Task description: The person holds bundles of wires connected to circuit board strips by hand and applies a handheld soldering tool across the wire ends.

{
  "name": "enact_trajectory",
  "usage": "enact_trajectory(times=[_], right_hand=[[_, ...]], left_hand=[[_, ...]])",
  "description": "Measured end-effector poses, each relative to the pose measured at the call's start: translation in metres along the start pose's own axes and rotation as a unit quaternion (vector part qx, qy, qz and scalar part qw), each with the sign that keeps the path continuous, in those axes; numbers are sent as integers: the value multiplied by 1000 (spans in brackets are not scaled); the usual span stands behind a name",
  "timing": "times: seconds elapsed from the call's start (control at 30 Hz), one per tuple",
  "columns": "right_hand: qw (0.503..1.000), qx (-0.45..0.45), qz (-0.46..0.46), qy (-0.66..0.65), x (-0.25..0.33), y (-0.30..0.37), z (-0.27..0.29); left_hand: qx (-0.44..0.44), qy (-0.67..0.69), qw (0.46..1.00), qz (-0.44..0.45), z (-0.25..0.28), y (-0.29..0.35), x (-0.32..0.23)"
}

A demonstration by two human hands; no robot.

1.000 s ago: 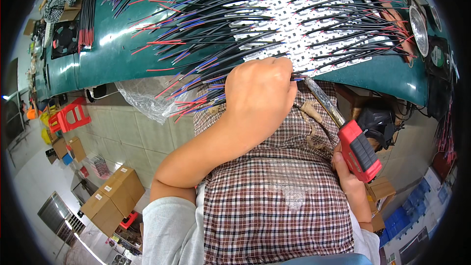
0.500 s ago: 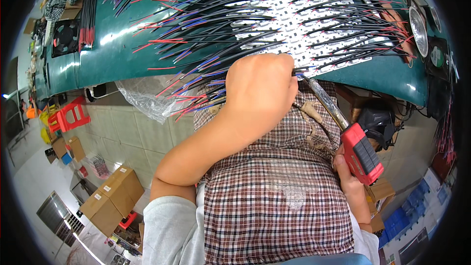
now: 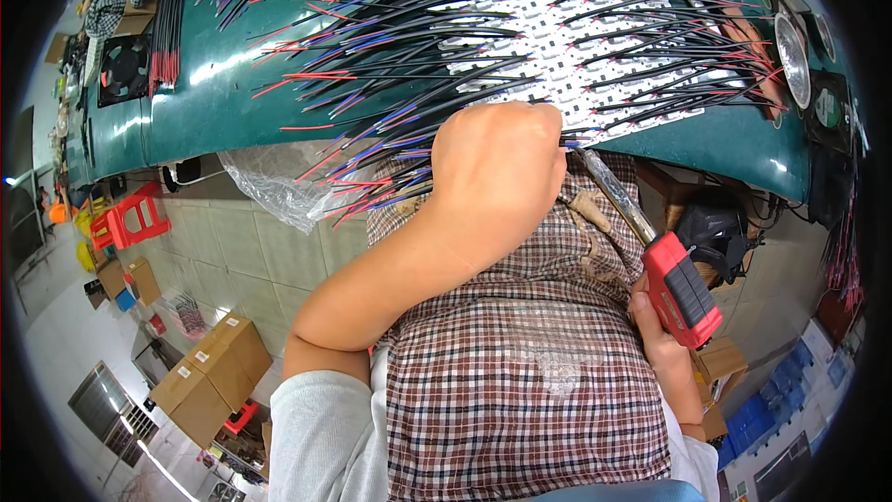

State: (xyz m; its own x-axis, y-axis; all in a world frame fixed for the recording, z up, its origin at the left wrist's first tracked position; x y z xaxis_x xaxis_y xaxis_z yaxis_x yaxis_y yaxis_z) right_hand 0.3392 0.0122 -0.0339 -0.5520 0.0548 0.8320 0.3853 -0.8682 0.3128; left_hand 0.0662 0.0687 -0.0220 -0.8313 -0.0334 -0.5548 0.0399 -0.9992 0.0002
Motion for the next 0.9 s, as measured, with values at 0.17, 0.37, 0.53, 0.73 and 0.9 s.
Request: enact_trajectory(times=[0.17,0.37,0.53,0.73,0.9], right_hand=[[1000,-15,-14,-22,4,0,-3],[1000,-25,0,-6,1,2,-1],[1000,-17,-9,0,3,-2,-1],[1000,-2,3,-2,2,-3,-1],[999,-22,17,46,-3,8,6]], left_hand=[[13,-7,1000,-5,-2,-1,-1],[29,-22,999,5,-2,-2,0],[37,-20,999,7,-1,-4,1],[47,-31,998,13,-1,-3,0],[55,-30,998,17,-2,-4,1]])
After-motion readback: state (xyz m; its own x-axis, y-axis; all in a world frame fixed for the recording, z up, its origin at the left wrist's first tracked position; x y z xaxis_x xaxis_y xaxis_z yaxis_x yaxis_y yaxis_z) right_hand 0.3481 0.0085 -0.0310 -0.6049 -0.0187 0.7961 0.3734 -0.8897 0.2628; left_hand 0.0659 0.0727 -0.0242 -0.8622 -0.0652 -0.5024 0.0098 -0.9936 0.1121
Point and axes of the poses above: each hand's wrist, its own y-axis away from the middle knuckle, its own z-axis out of the back of the hand, x = y × z, the point moved 4 cm from there along -y, towards the middle knuckle
